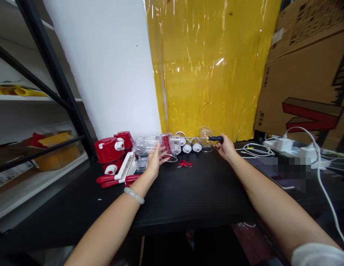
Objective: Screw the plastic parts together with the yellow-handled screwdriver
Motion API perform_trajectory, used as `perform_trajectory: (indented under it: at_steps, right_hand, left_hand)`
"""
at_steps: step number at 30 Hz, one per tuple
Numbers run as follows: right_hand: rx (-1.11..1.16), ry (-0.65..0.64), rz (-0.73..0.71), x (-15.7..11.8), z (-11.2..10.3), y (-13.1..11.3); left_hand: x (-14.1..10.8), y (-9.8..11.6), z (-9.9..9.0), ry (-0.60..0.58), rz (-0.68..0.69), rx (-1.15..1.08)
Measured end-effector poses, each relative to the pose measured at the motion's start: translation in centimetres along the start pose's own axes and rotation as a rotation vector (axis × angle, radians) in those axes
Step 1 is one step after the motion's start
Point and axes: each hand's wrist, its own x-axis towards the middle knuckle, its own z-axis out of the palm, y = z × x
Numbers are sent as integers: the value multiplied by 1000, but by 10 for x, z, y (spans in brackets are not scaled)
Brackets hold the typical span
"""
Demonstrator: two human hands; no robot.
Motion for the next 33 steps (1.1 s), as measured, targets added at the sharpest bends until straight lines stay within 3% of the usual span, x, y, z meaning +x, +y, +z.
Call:
perform_trajectory:
  at_steps: [7,14,24,33]
  right_hand:
    - [100,-63,58,-2,-2,-7]
    - [-15,-3,-43,-2,-1,0]
    - [66,-11,55,1,1,-3]
    - [-57,-54,-6,-4,-2,0]
  left_hand:
    - [1,-1,0,2,-6,-13]
    - [1,0,1,0,2,-5]
    - [-1,0,1,4,-3,-4]
    - [1,1,0,26,-4,-18]
